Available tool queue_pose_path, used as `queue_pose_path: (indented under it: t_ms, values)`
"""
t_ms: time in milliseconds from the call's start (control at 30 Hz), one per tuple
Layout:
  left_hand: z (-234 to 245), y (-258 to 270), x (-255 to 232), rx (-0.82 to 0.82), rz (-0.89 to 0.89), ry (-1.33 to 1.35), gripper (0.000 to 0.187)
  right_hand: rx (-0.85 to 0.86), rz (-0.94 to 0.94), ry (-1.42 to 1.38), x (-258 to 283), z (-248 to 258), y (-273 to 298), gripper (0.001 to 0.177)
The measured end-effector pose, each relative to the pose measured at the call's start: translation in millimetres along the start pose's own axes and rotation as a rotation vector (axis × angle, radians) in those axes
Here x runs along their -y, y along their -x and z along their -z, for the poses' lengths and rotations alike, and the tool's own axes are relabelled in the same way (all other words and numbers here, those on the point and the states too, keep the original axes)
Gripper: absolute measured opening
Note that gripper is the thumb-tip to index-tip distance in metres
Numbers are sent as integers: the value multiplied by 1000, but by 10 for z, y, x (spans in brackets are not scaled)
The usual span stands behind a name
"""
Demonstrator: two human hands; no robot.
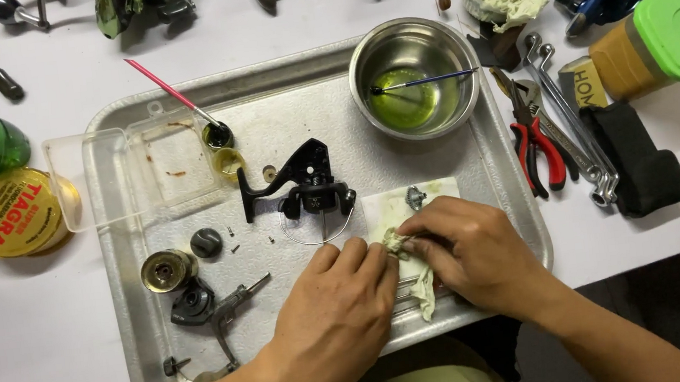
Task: The person cleans a disassembled fishing reel using a cloth and a small brush. They wipe the reel body and a small gear, then apply a liquid from a bowl to the reel's internal parts with the brush. The person handles the reel components and tools on a metal tray.
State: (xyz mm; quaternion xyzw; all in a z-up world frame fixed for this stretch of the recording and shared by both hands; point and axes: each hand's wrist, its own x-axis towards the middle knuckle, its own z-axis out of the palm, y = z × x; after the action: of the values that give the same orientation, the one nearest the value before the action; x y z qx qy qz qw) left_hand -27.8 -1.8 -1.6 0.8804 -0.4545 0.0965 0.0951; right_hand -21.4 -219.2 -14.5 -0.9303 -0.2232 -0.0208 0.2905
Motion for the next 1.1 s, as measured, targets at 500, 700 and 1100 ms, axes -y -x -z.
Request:
queue_pose_path:
  t_ms: [500, 700, 1100]
  values:
    - [-5, 2, 33, 47, 5, 22, 22, -13, -48, 29, -25, 104, 37, 17]
    - [8, 14, 20, -28, -101, -104, 41, -216, -312, -191, 140, 416, 94, 12]
    - [137, -21, -78, -130, -254, 14, 45, -368, 183, -128, 433, 259, 26, 14]
